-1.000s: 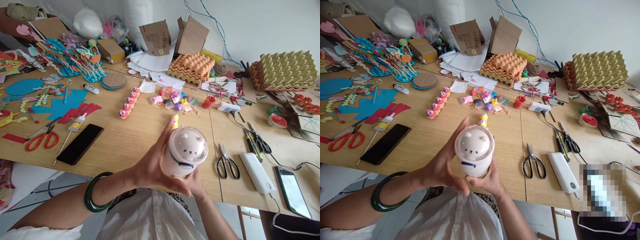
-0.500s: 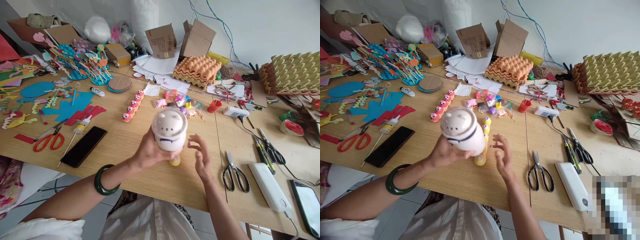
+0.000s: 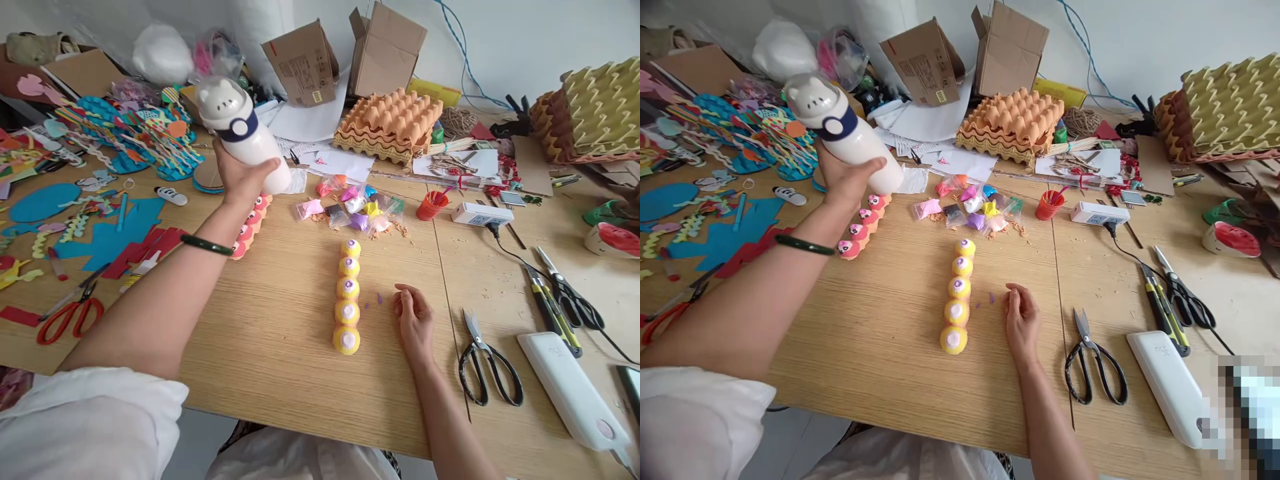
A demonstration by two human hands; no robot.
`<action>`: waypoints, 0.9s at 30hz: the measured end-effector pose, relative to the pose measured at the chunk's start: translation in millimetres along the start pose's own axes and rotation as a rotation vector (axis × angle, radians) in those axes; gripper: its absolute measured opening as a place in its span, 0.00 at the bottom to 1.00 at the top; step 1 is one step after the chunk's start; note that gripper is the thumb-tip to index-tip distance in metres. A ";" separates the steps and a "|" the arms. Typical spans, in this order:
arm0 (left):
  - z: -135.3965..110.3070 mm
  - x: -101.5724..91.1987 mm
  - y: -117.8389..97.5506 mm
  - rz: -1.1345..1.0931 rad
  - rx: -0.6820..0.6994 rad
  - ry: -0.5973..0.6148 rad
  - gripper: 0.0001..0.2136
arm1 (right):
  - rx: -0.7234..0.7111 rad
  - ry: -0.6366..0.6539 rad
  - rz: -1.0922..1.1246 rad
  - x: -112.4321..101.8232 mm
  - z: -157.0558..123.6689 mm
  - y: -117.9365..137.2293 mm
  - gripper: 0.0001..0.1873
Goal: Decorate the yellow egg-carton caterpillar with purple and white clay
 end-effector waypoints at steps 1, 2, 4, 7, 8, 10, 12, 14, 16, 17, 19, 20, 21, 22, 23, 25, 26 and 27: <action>10.3 3.5 8.3 -0.002 -0.093 -0.076 0.61 | 0.007 0.007 -0.009 -0.7 -0.2 -0.5 0.22; 18.5 8.4 13.9 -0.004 -0.140 -0.109 0.63 | 0.011 0.010 -0.017 -1.5 -0.5 -0.9 0.22; 29.1 20.4 21.5 -0.023 -0.207 -0.154 0.66 | 0.014 0.012 -0.033 -3.0 -1.2 -1.4 0.21; 34.5 42.6 31.7 -0.014 -0.256 -0.097 0.63 | 0.018 0.011 -0.069 -4.8 -2.5 -1.5 0.20; 34.8 49.5 36.1 0.007 -0.280 -0.075 0.62 | 0.020 0.010 -0.082 -5.2 -2.9 -1.3 0.20; 35.2 61.3 46.0 0.053 -0.329 -0.054 0.63 | 0.025 0.006 -0.107 -5.7 -3.6 -0.3 0.20; 36.5 70.4 56.4 0.077 -0.359 -0.047 0.65 | 0.026 0.000 -0.126 -5.5 -4.0 1.6 0.20; 38.4 78.9 66.4 0.088 -0.368 -0.006 0.64 | 0.026 -0.007 -0.139 -4.9 -4.4 4.0 0.20; 39.2 86.9 75.2 0.095 -0.376 0.025 0.61 | 0.026 -0.018 -0.151 -4.2 -4.9 6.3 0.19; 39.1 90.7 78.9 0.092 -0.383 0.022 0.60 | 0.028 -0.021 -0.156 -4.1 -5.2 7.0 0.19; 37.7 98.5 84.5 0.081 -0.398 0.014 0.58 | 0.029 -0.028 -0.166 -4.4 -5.7 7.3 0.20; 36.9 102.5 86.2 0.078 -0.402 0.022 0.56 | 0.030 -0.026 -0.173 -4.9 -5.9 6.9 0.20; 36.1 106.3 87.3 0.077 -0.401 0.031 0.55 | 0.030 -0.023 -0.179 -5.6 -6.1 6.1 0.20; 35.5 109.8 87.7 0.080 -0.400 0.033 0.53 | 0.032 -0.020 -0.183 -6.4 -6.3 5.0 0.20; 35.1 112.8 87.7 0.082 -0.400 0.025 0.52 | 0.036 -0.018 -0.187 -7.4 -6.5 3.9 0.20; 34.9 117.2 86.1 0.067 -0.405 -0.005 0.52 | 0.049 -0.013 -0.194 -9.2 -6.8 1.6 0.20; 34.7 118.5 84.4 0.056 -0.411 -0.018 0.53 | 0.054 -0.013 -0.198 -9.9 -7.0 0.8 0.20; 34.0 118.8 81.9 0.053 -0.414 -0.019 0.53 | 0.056 -0.013 -0.201 -10.4 -7.1 0.3 0.20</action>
Point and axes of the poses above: each hand's wrist, its own z-axis towards the middle knuckle, its own x-axis out of the palm, y = z × x, the point moved 2 cm from there along z, towards the middle knuckle, and after that the axes turned 3 degrees about z, right-handed, at the moved point
